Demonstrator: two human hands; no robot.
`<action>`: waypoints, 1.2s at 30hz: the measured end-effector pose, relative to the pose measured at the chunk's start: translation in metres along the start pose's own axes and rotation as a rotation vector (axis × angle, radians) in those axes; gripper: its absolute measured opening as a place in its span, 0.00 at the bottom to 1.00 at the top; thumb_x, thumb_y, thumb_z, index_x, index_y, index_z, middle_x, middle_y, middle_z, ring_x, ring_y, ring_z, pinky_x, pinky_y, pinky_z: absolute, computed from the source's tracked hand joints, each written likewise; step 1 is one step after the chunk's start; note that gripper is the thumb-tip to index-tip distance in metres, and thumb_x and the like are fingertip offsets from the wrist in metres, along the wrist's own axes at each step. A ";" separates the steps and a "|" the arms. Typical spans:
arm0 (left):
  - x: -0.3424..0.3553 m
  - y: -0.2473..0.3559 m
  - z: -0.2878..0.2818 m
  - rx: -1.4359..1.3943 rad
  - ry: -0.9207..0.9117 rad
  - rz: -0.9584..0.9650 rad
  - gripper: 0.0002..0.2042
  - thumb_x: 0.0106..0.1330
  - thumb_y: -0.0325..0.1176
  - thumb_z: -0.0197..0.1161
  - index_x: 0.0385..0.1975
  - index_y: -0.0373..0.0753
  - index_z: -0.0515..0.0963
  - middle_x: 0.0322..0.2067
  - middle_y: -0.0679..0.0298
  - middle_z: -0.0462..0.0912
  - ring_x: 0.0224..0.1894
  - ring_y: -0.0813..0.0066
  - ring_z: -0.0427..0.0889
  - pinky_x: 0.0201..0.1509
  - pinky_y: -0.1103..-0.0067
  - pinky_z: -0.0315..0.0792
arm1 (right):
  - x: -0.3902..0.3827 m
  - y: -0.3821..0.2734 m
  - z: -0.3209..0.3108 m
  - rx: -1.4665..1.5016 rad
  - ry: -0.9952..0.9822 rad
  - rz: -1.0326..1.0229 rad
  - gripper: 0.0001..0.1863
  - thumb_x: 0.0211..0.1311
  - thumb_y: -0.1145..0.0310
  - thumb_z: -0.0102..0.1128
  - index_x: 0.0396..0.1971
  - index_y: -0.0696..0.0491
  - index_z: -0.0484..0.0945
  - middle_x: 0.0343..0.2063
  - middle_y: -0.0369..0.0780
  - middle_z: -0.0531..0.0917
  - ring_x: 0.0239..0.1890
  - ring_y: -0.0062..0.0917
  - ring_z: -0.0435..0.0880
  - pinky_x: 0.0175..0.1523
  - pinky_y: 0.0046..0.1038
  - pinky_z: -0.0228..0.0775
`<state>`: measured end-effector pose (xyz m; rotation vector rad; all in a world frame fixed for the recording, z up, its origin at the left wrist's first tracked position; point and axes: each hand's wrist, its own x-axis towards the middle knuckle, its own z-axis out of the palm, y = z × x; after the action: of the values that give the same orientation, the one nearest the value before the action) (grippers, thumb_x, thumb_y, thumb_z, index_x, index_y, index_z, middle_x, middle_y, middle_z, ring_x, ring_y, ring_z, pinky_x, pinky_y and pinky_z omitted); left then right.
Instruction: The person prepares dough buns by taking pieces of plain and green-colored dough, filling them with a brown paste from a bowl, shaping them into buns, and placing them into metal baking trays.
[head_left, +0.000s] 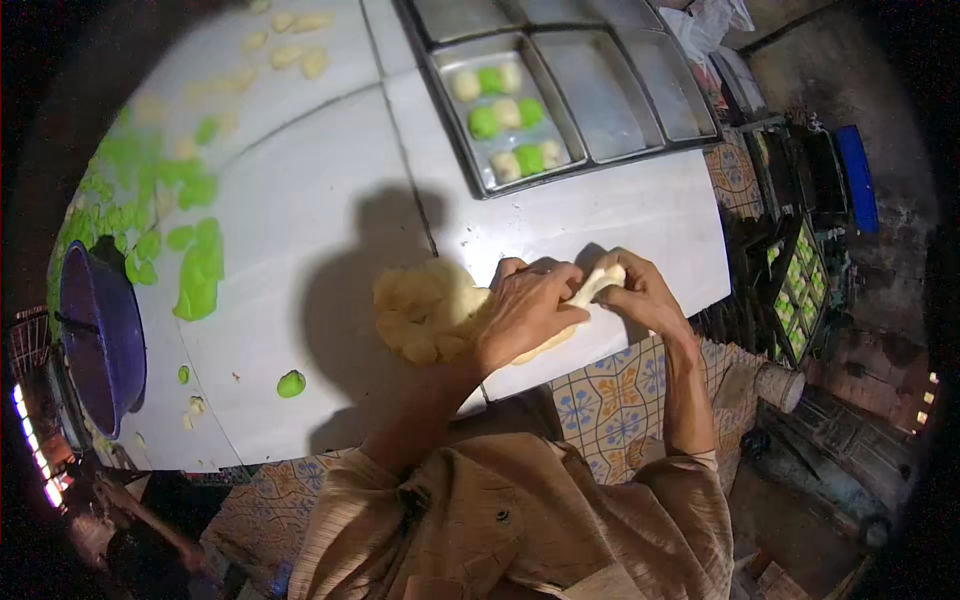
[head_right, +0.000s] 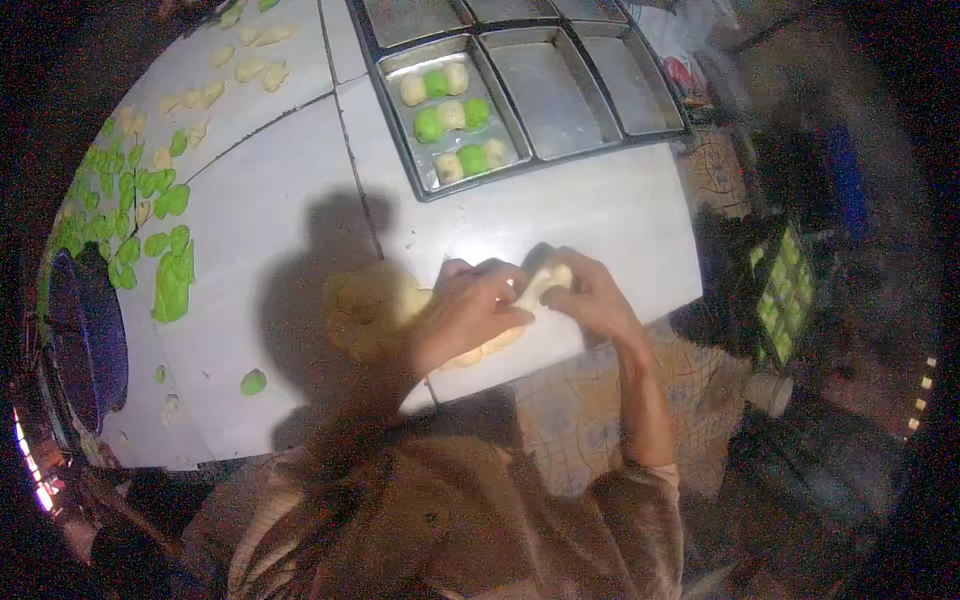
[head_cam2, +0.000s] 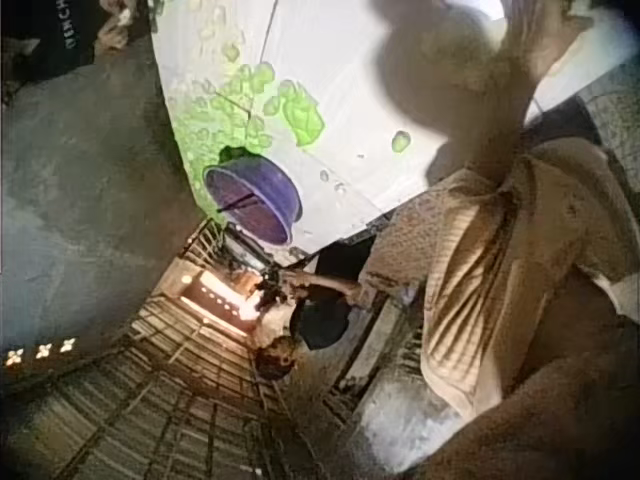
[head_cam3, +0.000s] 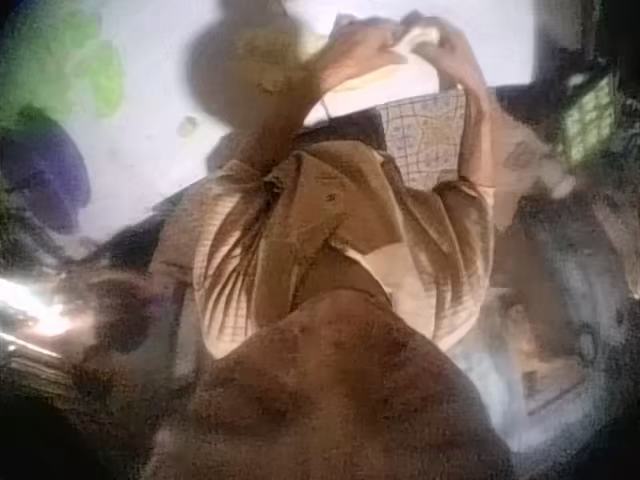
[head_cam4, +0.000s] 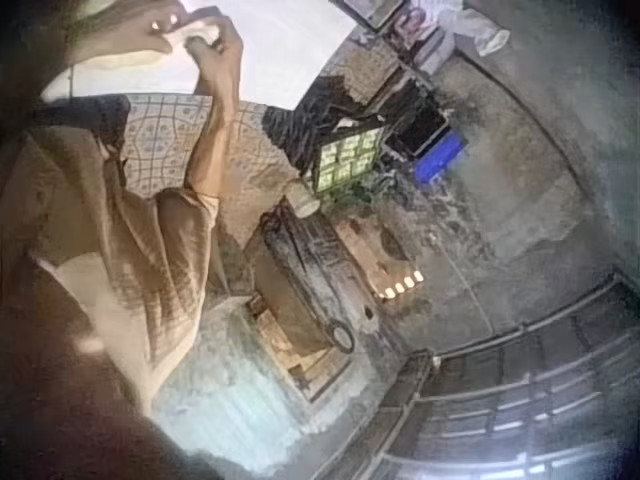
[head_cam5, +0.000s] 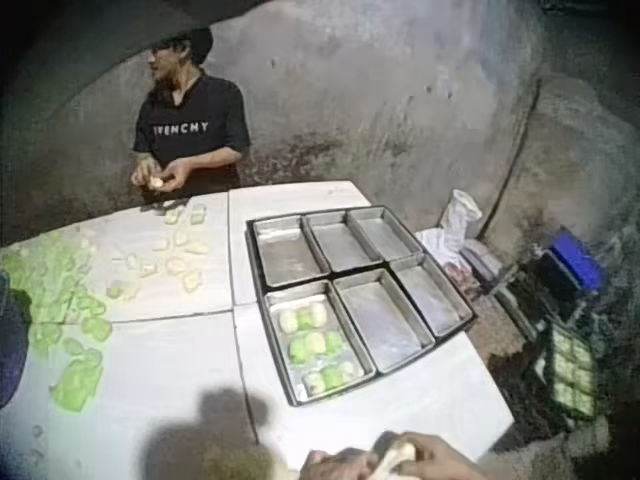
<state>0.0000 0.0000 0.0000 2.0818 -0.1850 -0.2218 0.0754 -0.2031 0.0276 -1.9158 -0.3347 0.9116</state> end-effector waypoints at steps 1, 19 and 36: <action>0.000 0.002 0.003 -0.003 0.064 0.055 0.15 0.56 0.47 0.67 0.37 0.44 0.81 0.27 0.60 0.84 0.33 0.69 0.81 0.52 0.69 0.56 | 0.000 -0.001 0.001 0.093 0.057 0.056 0.15 0.50 0.75 0.61 0.41 0.53 0.77 0.31 0.35 0.80 0.33 0.20 0.78 0.41 0.23 0.72; -0.043 -0.003 -0.072 -0.607 0.362 -0.110 0.16 0.63 0.34 0.66 0.48 0.32 0.78 0.37 0.59 0.84 0.38 0.79 0.82 0.43 0.80 0.76 | 0.022 -0.096 0.098 -0.230 0.274 -0.354 0.39 0.57 0.76 0.62 0.68 0.54 0.55 0.46 0.41 0.79 0.46 0.26 0.79 0.51 0.28 0.72; -0.258 -0.110 -0.177 -0.540 1.100 0.012 0.46 0.62 0.38 0.68 0.71 0.37 0.39 0.65 0.42 0.60 0.60 0.56 0.71 0.58 0.68 0.71 | 0.082 -0.210 0.353 0.229 -0.010 -0.331 0.14 0.59 0.74 0.61 0.46 0.57 0.75 0.37 0.40 0.80 0.40 0.21 0.78 0.49 0.25 0.70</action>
<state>-0.2046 0.2603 0.0120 1.4105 0.4792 0.7957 -0.0919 0.1784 0.0749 -1.5882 -0.5134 0.7066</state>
